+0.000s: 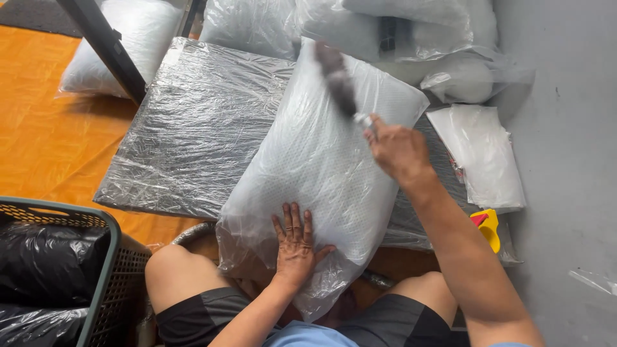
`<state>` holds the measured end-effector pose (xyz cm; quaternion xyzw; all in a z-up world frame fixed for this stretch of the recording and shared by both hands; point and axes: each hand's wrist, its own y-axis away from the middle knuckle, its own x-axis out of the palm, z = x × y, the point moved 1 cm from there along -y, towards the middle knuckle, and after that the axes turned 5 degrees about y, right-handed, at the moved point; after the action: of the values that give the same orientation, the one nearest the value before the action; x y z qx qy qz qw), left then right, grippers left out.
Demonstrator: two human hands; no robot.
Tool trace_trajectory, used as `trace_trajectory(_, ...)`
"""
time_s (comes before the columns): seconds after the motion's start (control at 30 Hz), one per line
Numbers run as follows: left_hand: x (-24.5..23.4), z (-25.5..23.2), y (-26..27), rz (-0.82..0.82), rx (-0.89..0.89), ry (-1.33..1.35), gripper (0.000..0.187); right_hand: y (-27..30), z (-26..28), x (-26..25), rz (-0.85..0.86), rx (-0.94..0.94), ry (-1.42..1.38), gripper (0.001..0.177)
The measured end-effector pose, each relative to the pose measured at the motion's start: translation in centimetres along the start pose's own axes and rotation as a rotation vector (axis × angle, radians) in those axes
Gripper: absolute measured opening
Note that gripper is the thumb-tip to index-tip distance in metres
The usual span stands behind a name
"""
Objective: The person uses a feather duster to wipe the surface of a pillow wrapped in a clear plastic bag. They then insert a vacuum cleaner hose into the bag and seal the opening around the hose with their hands.
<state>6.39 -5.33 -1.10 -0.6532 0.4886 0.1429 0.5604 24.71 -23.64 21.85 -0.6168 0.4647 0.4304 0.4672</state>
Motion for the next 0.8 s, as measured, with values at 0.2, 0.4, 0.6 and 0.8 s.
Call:
trace_trajectory(0.2,0.7,0.3,0.8,0.135,-0.009,-0.154,0.125,3.6,2.1,-4.0,0.497,-0.481,-0.130,0.050)
trace_trajectory(0.4,-0.7,0.0,0.1,0.006,-0.001,0.040,0.131,-0.5,-0.1,-0.4,-0.020,0.000,0.110,0.052)
trace_trajectory(0.6,-0.1,0.3,0.5,0.028,-0.007,0.021,0.135,1.0,1.2,1.4,0.069,-0.485,-0.141,0.047)
trace_trajectory(0.8,-0.8,0.3,0.4,0.017,-0.002,0.054,0.130,-2.3,-10.6,6.6,-0.069,0.205,0.086,0.041)
